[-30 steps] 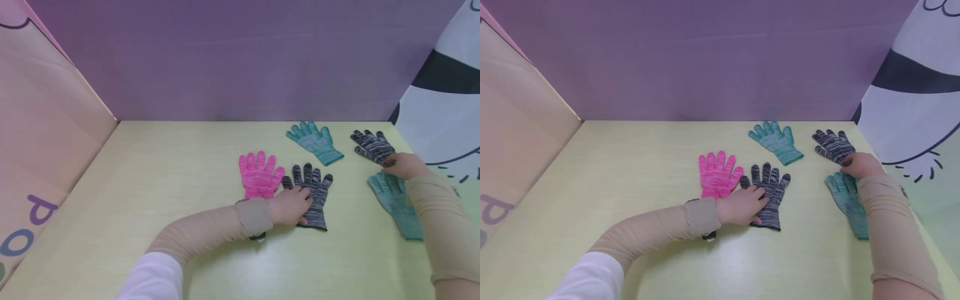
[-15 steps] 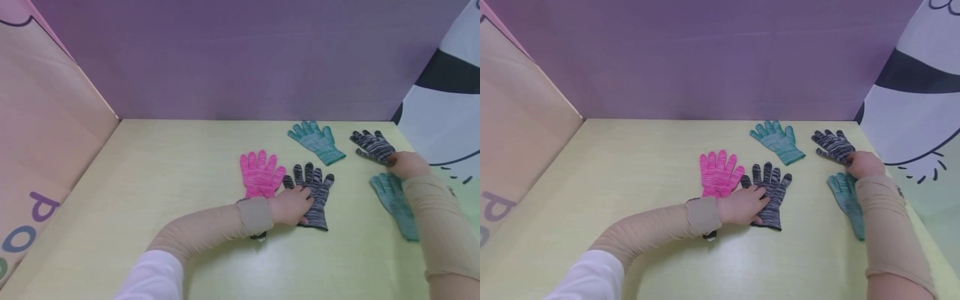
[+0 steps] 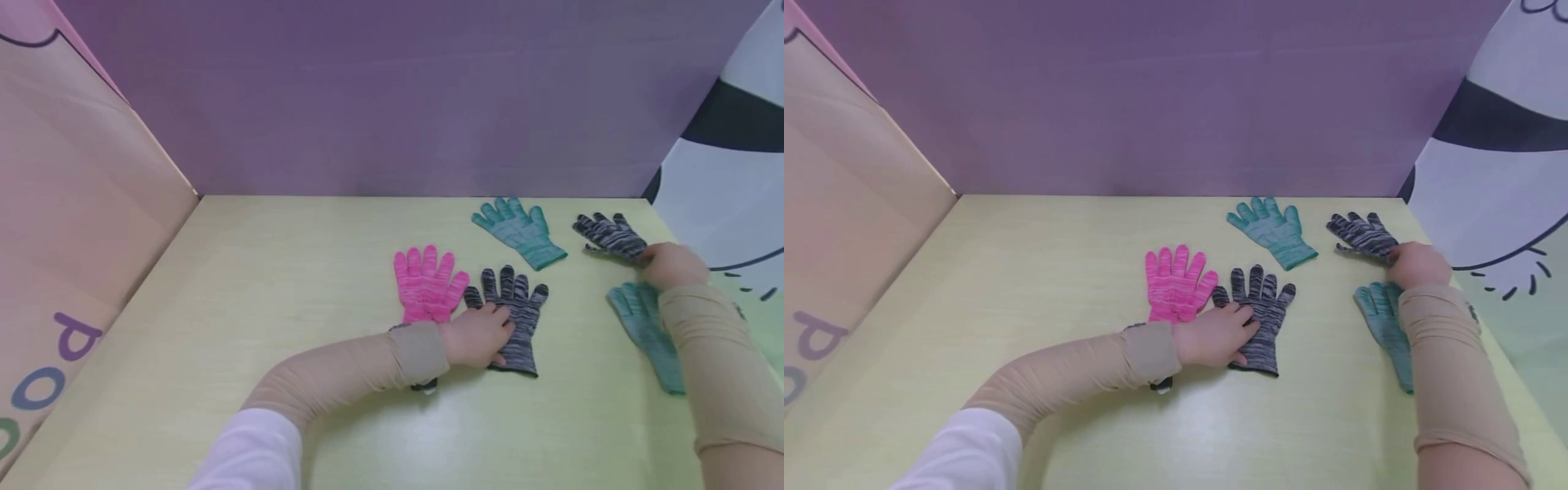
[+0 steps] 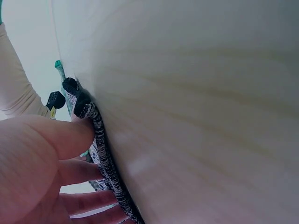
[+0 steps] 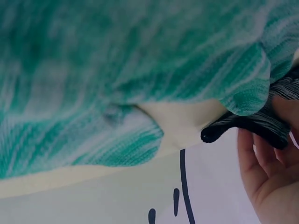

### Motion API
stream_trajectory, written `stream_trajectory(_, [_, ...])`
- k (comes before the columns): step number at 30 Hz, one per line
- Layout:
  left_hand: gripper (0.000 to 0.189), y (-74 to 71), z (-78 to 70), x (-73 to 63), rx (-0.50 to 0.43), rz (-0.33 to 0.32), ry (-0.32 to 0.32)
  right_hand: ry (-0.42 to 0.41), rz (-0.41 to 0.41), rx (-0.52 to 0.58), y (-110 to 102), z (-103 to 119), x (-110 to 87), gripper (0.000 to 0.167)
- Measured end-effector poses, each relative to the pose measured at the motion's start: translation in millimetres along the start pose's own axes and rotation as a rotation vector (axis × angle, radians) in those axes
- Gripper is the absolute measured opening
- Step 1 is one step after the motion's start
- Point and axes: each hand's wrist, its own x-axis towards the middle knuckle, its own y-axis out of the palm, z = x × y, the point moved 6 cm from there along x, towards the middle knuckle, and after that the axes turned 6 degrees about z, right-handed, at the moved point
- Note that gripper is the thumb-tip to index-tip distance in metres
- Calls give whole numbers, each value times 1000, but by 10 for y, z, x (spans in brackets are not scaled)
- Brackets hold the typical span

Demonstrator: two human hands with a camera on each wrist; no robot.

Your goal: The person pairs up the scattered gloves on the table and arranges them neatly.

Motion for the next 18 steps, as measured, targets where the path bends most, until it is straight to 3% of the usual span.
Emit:
stream_trajectory(9, [65, 14, 10, 17, 11, -52, -1, -50, -306, 139, -318, 231, -104, 27])
stream_trajectory(18, [65, 13, -1, 7, 8, -42, 6, 20, -543, 353, -624, 403, -304, 32])
